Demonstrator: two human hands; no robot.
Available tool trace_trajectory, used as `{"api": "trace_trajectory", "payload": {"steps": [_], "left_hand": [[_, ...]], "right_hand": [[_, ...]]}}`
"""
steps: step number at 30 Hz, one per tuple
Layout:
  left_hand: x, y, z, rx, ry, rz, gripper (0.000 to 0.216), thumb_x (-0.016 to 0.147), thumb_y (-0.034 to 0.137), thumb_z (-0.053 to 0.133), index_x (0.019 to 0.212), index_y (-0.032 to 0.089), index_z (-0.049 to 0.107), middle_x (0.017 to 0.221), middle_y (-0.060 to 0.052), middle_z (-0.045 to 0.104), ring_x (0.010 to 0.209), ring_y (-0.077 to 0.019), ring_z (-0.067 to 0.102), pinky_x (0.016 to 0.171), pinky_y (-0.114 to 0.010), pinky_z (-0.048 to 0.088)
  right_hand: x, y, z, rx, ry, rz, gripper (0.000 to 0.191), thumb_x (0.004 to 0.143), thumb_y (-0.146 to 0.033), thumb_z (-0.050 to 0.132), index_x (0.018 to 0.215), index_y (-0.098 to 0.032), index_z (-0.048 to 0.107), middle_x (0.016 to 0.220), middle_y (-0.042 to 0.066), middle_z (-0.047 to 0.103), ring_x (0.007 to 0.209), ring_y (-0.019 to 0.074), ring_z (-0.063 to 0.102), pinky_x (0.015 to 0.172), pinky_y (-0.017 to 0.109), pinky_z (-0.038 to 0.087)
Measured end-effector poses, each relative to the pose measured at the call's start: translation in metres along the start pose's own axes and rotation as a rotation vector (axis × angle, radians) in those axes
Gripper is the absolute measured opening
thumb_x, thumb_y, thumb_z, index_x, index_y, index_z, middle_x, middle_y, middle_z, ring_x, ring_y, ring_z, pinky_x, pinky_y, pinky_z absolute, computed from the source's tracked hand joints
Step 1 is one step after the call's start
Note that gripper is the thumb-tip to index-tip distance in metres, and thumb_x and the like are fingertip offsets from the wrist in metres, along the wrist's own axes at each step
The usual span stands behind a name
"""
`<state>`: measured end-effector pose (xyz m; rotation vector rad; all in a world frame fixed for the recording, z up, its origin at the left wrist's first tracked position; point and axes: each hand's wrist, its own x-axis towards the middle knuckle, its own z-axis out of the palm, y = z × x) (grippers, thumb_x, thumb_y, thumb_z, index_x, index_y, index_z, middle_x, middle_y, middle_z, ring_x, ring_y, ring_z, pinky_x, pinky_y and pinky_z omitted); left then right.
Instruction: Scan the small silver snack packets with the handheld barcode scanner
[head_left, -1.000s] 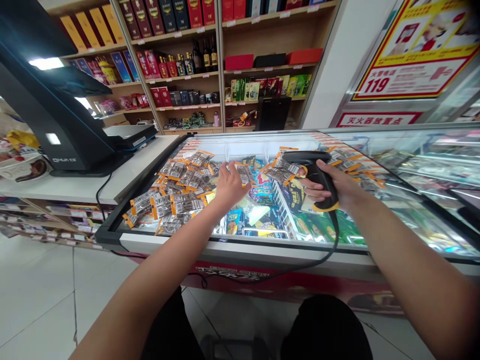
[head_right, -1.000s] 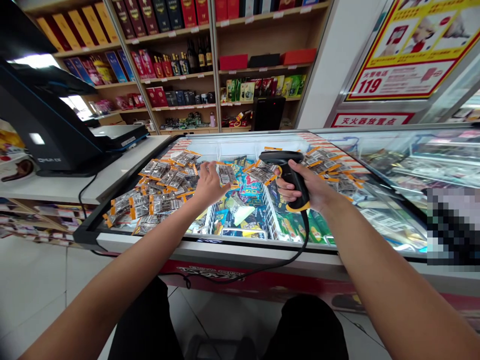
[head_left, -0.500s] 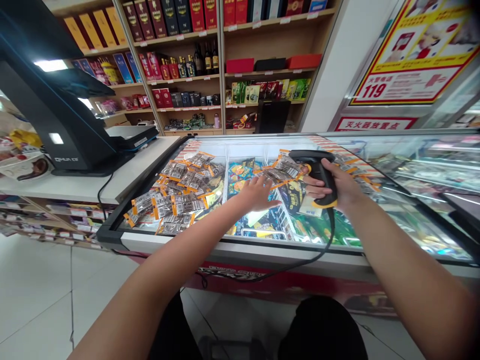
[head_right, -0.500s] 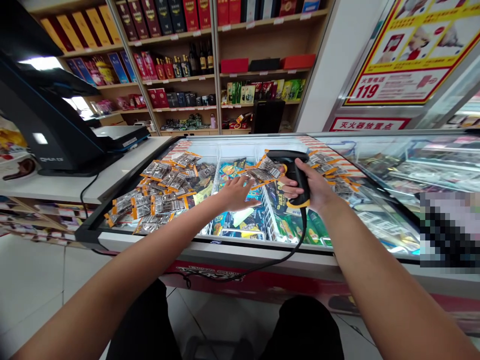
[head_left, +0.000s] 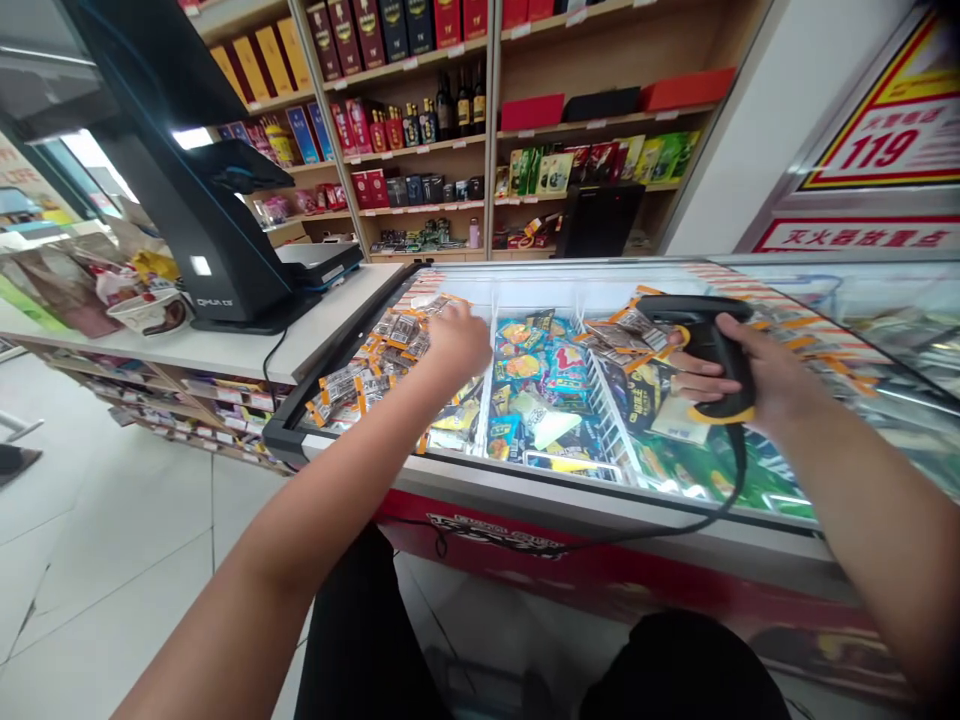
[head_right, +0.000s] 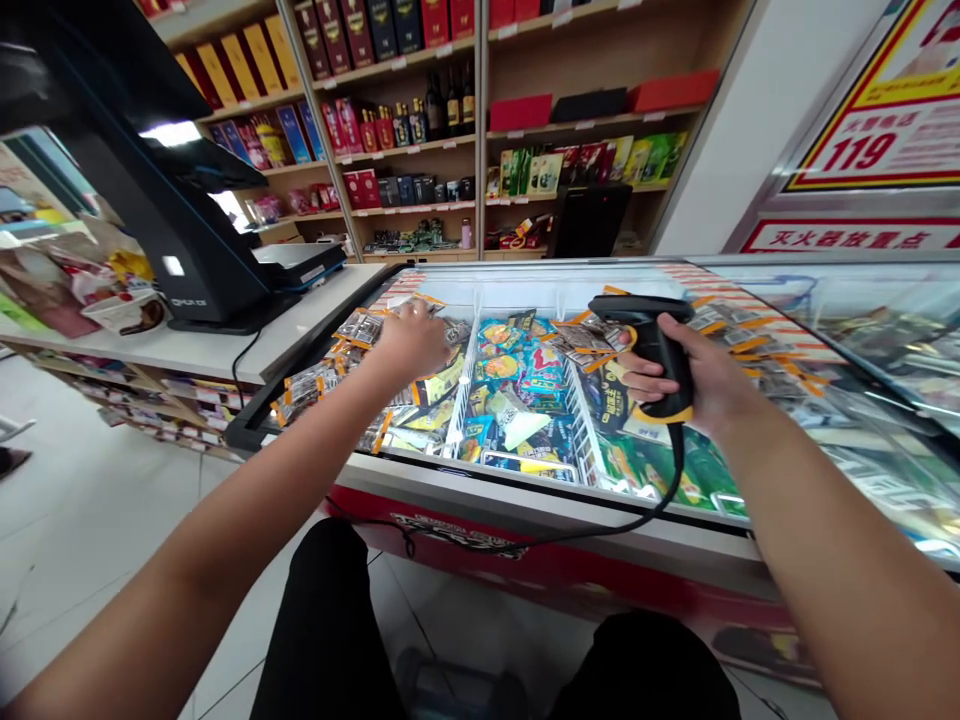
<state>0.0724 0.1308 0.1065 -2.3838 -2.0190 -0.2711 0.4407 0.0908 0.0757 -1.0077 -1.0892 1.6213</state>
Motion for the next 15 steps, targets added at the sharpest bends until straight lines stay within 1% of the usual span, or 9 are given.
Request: {"api": "trace_trajectory", "payload": {"steps": [1, 2, 3, 4, 6, 9, 11, 13, 15], "left_hand": [[-0.003, -0.017, -0.008, 0.016, 0.053, -0.108, 0.046, 0.100, 0.024, 0.070, 0.142, 0.008, 0.077, 0.163, -0.036, 0.062, 0.154, -0.0561, 0.057, 0.127, -0.072, 0.042], [-0.006, -0.033, -0.013, 0.028, 0.060, -0.188, 0.044, 0.100, 0.023, 0.070, 0.140, 0.009, 0.077, 0.157, -0.035, 0.066, 0.150, -0.0550, 0.060, 0.125, -0.069, 0.045], [-0.008, -0.045, -0.017, 0.044, 0.048, -0.225, 0.042, 0.099, 0.024, 0.071, 0.138, 0.010, 0.079, 0.154, -0.034, 0.068, 0.149, -0.0544, 0.062, 0.123, -0.067, 0.047], [-0.011, -0.055, -0.018, 0.055, 0.018, -0.238, 0.040, 0.099, 0.025, 0.072, 0.136, 0.010, 0.080, 0.151, -0.034, 0.071, 0.146, -0.0537, 0.064, 0.120, -0.065, 0.050], [-0.014, -0.067, -0.015, 0.072, -0.041, -0.220, 0.035, 0.100, 0.028, 0.072, 0.130, 0.013, 0.082, 0.145, -0.032, 0.075, 0.143, -0.0518, 0.068, 0.117, -0.062, 0.055], [-0.013, -0.071, -0.004, 0.037, -0.058, -0.178, 0.025, 0.101, 0.034, 0.074, 0.115, 0.015, 0.083, 0.134, -0.030, 0.079, 0.140, -0.0503, 0.072, 0.119, -0.060, 0.055], [-0.010, -0.070, 0.002, -0.038, -0.046, -0.165, 0.022, 0.097, 0.036, 0.080, 0.107, 0.016, 0.081, 0.133, -0.030, 0.079, 0.144, -0.0504, 0.070, 0.124, -0.060, 0.052], [-0.006, -0.068, 0.007, -0.121, -0.025, -0.164, 0.026, 0.092, 0.033, 0.087, 0.109, 0.017, 0.078, 0.142, -0.030, 0.076, 0.152, -0.0502, 0.063, 0.128, -0.060, 0.048], [-0.003, -0.064, 0.012, -0.181, -0.005, -0.160, 0.033, 0.088, 0.028, 0.091, 0.115, 0.018, 0.074, 0.148, -0.028, 0.074, 0.157, -0.0491, 0.059, 0.129, -0.060, 0.046]], "right_hand": [[0.001, 0.000, 0.000, -0.009, -0.004, 0.002, 0.038, 0.108, -0.062, 0.071, 0.101, -0.024, 0.070, 0.071, -0.007, 0.032, 0.063, 0.0091, -0.002, 0.051, 0.028, 0.019], [0.001, 0.000, 0.000, -0.020, -0.010, 0.004, 0.038, 0.106, -0.062, 0.073, 0.101, -0.025, 0.070, 0.071, -0.007, 0.031, 0.063, 0.0090, -0.002, 0.052, 0.029, 0.020], [0.001, 0.000, 0.000, -0.031, -0.013, 0.000, 0.039, 0.105, -0.063, 0.074, 0.100, -0.025, 0.070, 0.071, -0.007, 0.031, 0.063, 0.0090, -0.001, 0.052, 0.029, 0.020], [0.001, 0.001, 0.000, -0.044, -0.015, -0.004, 0.039, 0.105, -0.064, 0.073, 0.100, -0.025, 0.070, 0.071, -0.006, 0.032, 0.062, 0.0090, 0.000, 0.052, 0.029, 0.020], [0.001, 0.001, -0.001, -0.061, -0.016, -0.006, 0.039, 0.106, -0.065, 0.072, 0.100, -0.026, 0.069, 0.071, -0.006, 0.032, 0.062, 0.0090, 0.002, 0.052, 0.029, 0.021], [0.001, 0.002, -0.002, -0.052, -0.021, 0.006, 0.039, 0.106, -0.064, 0.073, 0.101, -0.025, 0.070, 0.072, -0.006, 0.031, 0.060, 0.0083, 0.004, 0.052, 0.029, 0.022], [0.001, 0.003, -0.003, -0.054, -0.021, 0.010, 0.039, 0.105, -0.064, 0.074, 0.102, -0.025, 0.071, 0.072, -0.006, 0.033, 0.059, 0.0081, 0.005, 0.052, 0.030, 0.022], [0.001, 0.003, -0.003, -0.062, -0.020, 0.006, 0.040, 0.104, -0.065, 0.074, 0.102, -0.025, 0.071, 0.073, -0.006, 0.035, 0.059, 0.0081, 0.005, 0.051, 0.030, 0.021], [0.001, 0.003, -0.002, -0.059, -0.026, 0.001, 0.040, 0.103, -0.064, 0.076, 0.103, -0.025, 0.071, 0.073, -0.006, 0.036, 0.058, 0.0078, 0.006, 0.051, 0.029, 0.021]]}}
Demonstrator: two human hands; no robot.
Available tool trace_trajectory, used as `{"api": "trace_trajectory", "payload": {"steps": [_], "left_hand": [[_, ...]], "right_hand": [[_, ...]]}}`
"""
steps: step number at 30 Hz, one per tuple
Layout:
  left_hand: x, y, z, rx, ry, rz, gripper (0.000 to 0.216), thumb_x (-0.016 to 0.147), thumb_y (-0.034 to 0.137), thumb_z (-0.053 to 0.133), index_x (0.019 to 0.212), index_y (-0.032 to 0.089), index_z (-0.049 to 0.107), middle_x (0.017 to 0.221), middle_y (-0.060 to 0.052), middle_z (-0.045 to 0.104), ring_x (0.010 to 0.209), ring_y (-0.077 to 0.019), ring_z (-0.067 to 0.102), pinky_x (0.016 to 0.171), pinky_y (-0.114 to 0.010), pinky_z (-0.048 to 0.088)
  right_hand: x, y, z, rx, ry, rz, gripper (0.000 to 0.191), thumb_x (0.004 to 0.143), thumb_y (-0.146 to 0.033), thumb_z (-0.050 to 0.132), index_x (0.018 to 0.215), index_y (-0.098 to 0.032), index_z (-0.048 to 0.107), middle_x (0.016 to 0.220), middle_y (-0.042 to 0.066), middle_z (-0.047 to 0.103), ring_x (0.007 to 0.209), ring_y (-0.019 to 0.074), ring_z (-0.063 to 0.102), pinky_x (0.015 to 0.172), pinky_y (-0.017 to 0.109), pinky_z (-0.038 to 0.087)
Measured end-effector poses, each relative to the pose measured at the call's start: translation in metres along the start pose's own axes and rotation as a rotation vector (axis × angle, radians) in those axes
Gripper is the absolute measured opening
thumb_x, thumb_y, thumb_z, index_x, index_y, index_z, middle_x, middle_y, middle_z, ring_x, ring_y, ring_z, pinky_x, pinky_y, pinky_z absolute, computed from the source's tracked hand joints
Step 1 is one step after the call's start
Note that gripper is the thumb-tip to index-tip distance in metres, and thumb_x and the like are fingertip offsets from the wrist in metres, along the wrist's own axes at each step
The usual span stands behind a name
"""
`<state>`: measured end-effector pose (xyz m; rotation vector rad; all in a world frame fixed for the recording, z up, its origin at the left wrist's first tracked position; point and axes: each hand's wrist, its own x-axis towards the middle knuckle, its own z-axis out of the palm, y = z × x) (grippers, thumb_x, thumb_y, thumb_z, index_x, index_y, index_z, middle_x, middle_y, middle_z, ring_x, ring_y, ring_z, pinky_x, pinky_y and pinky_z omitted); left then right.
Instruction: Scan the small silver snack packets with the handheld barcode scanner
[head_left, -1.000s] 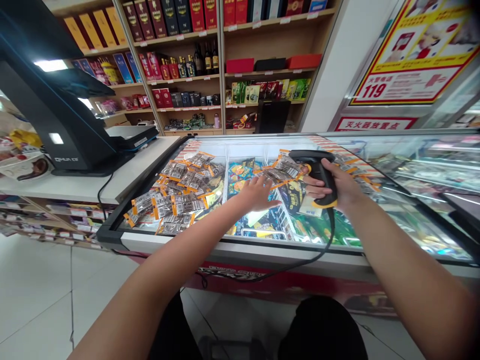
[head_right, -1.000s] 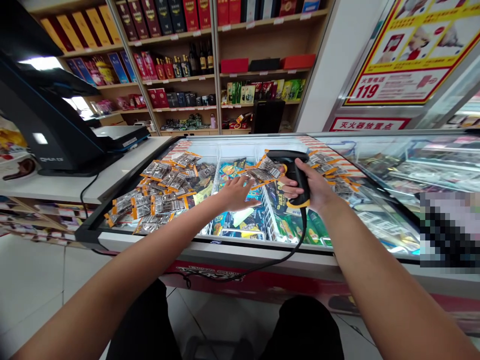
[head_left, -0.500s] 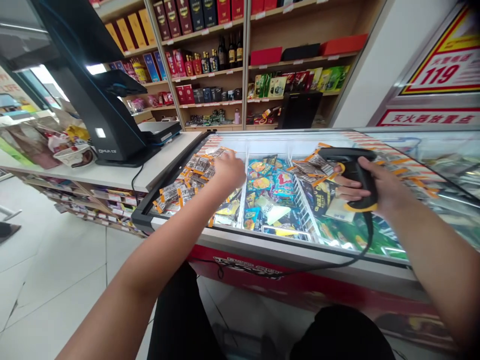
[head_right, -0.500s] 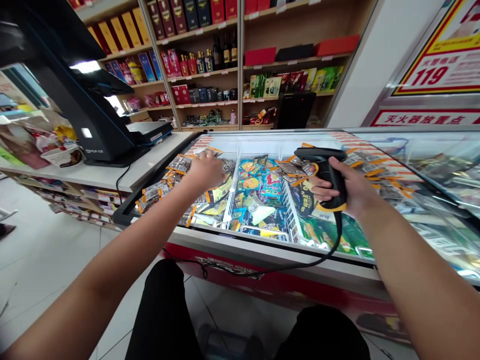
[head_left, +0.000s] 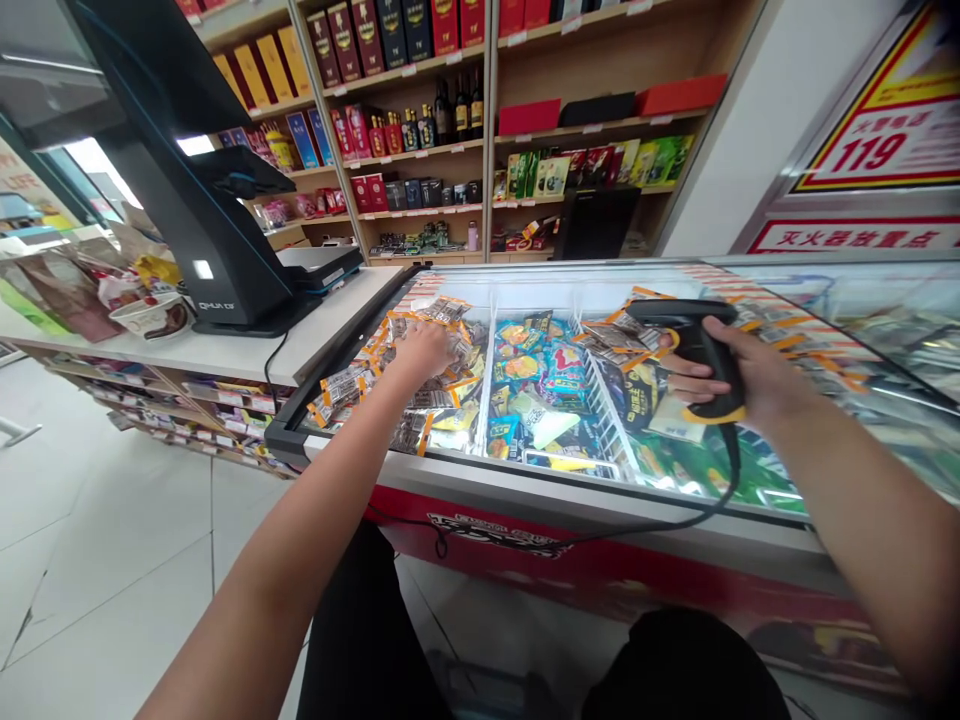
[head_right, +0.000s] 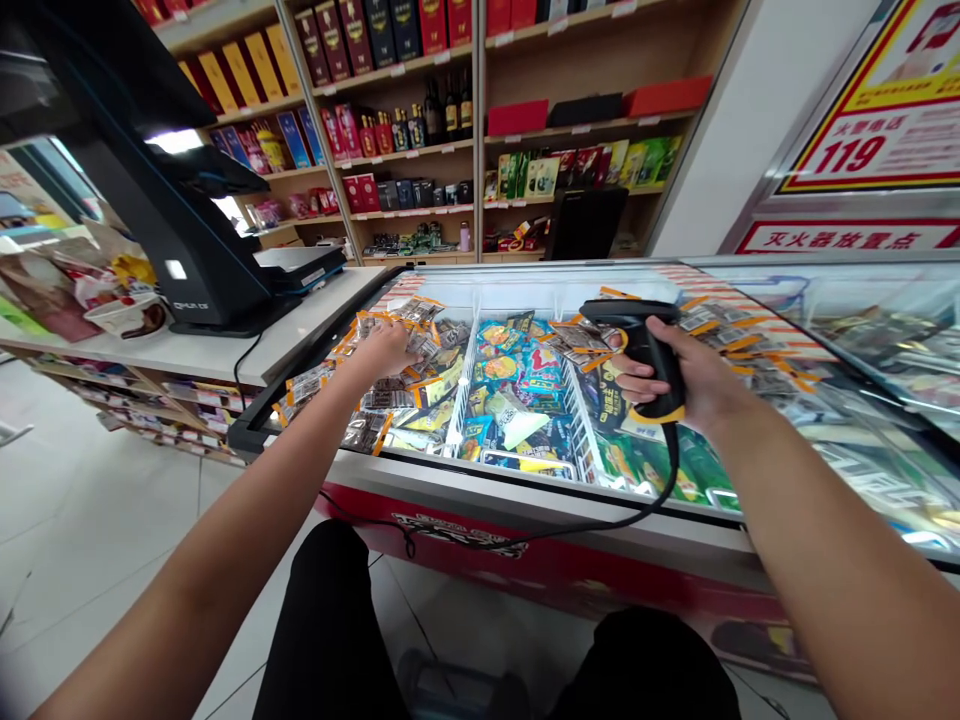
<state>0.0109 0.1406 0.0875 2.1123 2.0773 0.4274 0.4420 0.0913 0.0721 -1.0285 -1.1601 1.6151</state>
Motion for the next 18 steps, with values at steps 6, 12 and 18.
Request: {"api": "trace_trajectory", "payload": {"steps": [6, 12, 18], "left_hand": [[0.007, 0.035, 0.022, -0.403, 0.060, 0.123, 0.051, 0.094, 0.011, 0.078, 0.144, 0.014, 0.065, 0.144, -0.026, 0.077, 0.142, -0.0381, 0.073, 0.118, -0.046, 0.057], [0.019, 0.091, 0.058, -1.162, 0.013, -0.005, 0.041, 0.098, 0.013, 0.069, 0.139, 0.021, 0.068, 0.141, -0.015, 0.080, 0.117, -0.0243, 0.081, 0.096, -0.035, 0.065], [0.019, 0.105, 0.088, -1.198, 0.060, -0.076, 0.040, 0.098, 0.013, 0.076, 0.135, 0.023, 0.064, 0.125, -0.011, 0.082, 0.105, -0.0191, 0.080, 0.087, -0.029, 0.064]], "right_hand": [[0.001, 0.002, 0.001, 0.031, -0.074, 0.003, 0.039, 0.103, -0.061, 0.079, 0.104, -0.023, 0.067, 0.071, -0.005, 0.039, 0.054, 0.0070, 0.011, 0.049, 0.027, 0.026], [0.000, 0.008, 0.005, -0.026, -0.288, 0.044, 0.054, 0.103, -0.069, 0.077, 0.089, -0.023, 0.053, 0.069, -0.004, 0.045, 0.048, 0.0062, 0.021, 0.044, 0.025, 0.032], [0.000, 0.012, 0.011, -0.103, -0.353, 0.107, 0.058, 0.099, -0.076, 0.082, 0.097, -0.022, 0.060, 0.068, -0.004, 0.053, 0.044, 0.0049, 0.028, 0.043, 0.021, 0.028]]}}
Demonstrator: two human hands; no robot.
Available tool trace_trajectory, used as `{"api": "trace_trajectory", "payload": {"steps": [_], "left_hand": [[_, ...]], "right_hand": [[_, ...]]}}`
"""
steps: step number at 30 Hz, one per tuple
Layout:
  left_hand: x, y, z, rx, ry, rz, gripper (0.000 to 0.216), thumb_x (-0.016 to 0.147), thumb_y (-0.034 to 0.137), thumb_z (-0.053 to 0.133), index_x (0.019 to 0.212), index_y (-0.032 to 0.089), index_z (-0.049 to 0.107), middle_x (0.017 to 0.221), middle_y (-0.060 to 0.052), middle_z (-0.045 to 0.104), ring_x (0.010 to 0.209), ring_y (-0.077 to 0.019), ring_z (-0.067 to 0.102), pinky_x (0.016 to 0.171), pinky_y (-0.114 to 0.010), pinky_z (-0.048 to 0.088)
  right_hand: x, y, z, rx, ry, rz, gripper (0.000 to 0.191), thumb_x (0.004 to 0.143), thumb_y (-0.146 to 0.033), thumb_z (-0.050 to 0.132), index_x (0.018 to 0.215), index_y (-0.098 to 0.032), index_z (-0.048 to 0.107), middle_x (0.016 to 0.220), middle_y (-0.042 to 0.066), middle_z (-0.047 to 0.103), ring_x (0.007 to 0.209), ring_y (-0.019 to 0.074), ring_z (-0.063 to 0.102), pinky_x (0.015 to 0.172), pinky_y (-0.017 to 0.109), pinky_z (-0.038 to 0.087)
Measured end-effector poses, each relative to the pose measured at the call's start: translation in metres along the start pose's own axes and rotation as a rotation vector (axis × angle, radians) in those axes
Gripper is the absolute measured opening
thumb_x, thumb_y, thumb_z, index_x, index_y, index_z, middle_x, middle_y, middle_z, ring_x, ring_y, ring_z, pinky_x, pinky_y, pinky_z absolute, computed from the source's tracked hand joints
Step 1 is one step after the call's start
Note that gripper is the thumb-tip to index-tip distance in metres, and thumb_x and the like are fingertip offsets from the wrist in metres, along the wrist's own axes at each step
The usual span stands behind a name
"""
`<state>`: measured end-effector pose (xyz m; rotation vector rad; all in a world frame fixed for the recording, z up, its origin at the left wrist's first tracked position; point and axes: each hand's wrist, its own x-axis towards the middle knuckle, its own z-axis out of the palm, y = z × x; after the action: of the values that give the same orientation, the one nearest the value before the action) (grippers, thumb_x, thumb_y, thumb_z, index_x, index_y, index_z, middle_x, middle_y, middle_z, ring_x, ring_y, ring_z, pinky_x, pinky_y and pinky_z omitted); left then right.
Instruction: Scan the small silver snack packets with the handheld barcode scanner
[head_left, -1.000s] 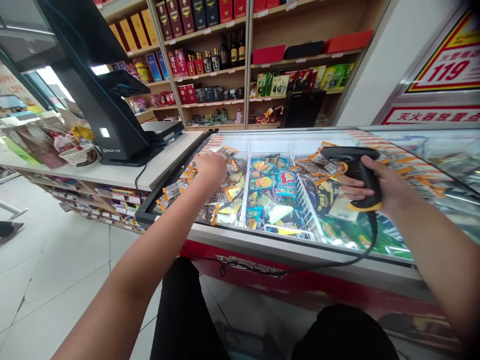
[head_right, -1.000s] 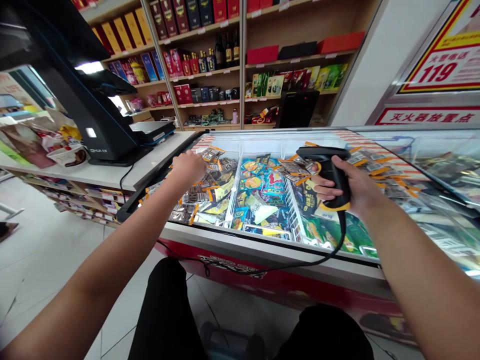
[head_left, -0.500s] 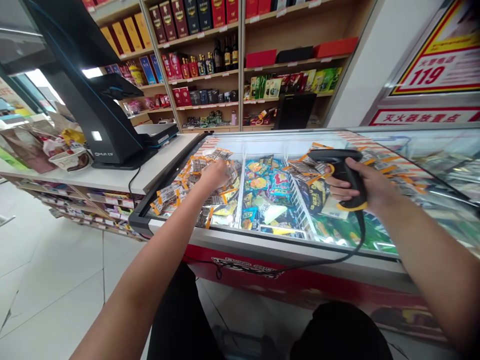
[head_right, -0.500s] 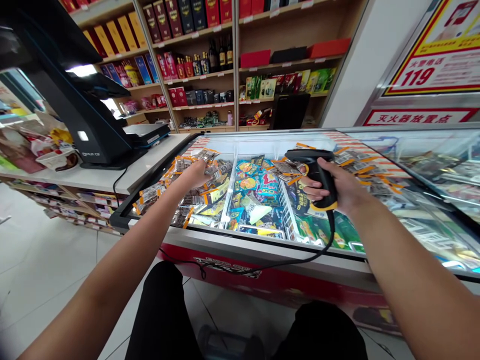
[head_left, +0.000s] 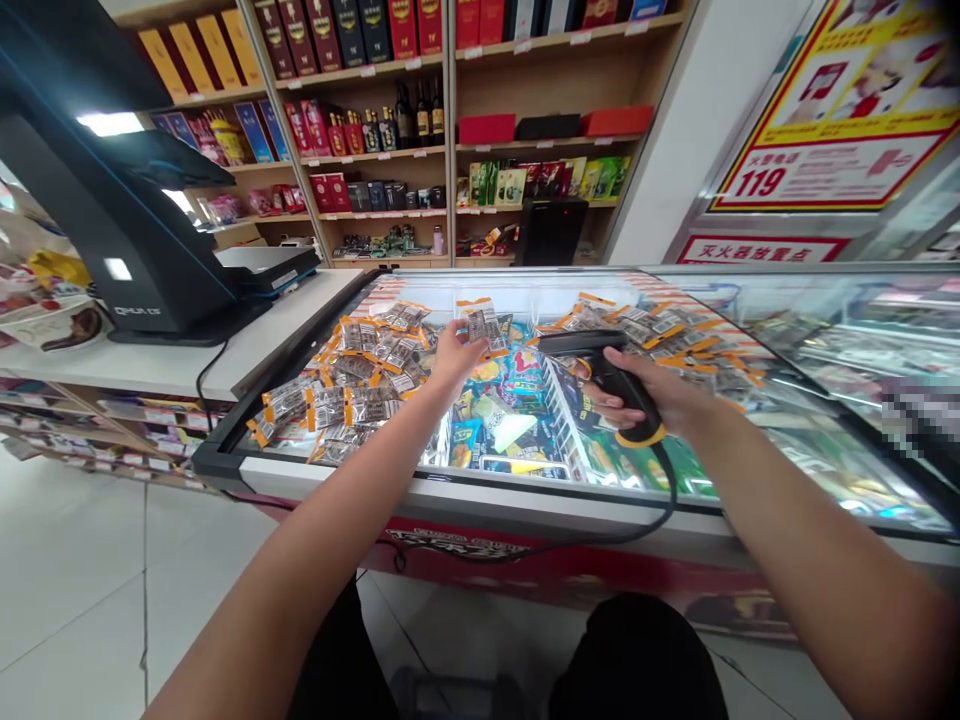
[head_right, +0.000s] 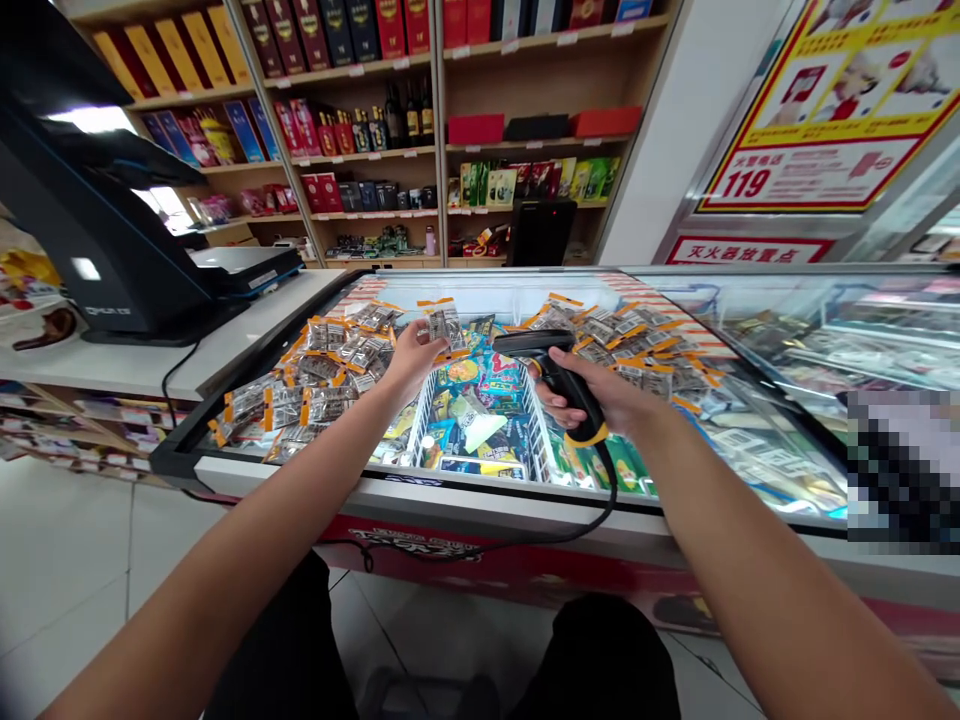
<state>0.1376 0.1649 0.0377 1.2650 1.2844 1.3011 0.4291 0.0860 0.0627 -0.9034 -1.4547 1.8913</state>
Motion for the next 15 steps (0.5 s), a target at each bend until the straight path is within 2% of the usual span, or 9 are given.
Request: {"api": "trace_trajectory", "payload": {"steps": [5, 9, 15], "left_hand": [[-0.0051, -0.0028, -0.0006, 0.088, -0.026, 0.021, 0.044, 0.096, 0.014, 0.081, 0.137, 0.022, 0.065, 0.130, -0.014, 0.081, 0.115, -0.0233, 0.080, 0.087, -0.030, 0.065], [-0.0063, -0.0030, 0.0000, 0.115, -0.045, 0.024, 0.047, 0.097, 0.016, 0.083, 0.141, 0.022, 0.066, 0.132, -0.016, 0.081, 0.112, -0.0237, 0.080, 0.089, -0.032, 0.065], [-0.0053, -0.0066, 0.0007, 0.107, -0.057, 0.015, 0.051, 0.098, 0.017, 0.084, 0.145, 0.022, 0.065, 0.134, -0.016, 0.081, 0.107, -0.0234, 0.081, 0.092, -0.036, 0.067]], "right_hand": [[0.0020, 0.0014, -0.0002, -0.020, -0.005, 0.032, 0.061, 0.096, -0.079, 0.084, 0.102, -0.023, 0.062, 0.066, -0.006, 0.052, 0.042, 0.0042, 0.028, 0.043, 0.020, 0.027], [0.0017, 0.0023, -0.0010, 0.005, -0.046, -0.023, 0.058, 0.100, -0.077, 0.080, 0.107, -0.024, 0.059, 0.065, -0.007, 0.050, 0.041, 0.0050, 0.023, 0.041, 0.022, 0.024], [-0.0009, 0.0026, -0.0003, 0.043, -0.043, -0.016, 0.053, 0.106, -0.073, 0.075, 0.108, -0.023, 0.058, 0.068, -0.006, 0.052, 0.043, 0.0041, 0.026, 0.042, 0.019, 0.025]]}}
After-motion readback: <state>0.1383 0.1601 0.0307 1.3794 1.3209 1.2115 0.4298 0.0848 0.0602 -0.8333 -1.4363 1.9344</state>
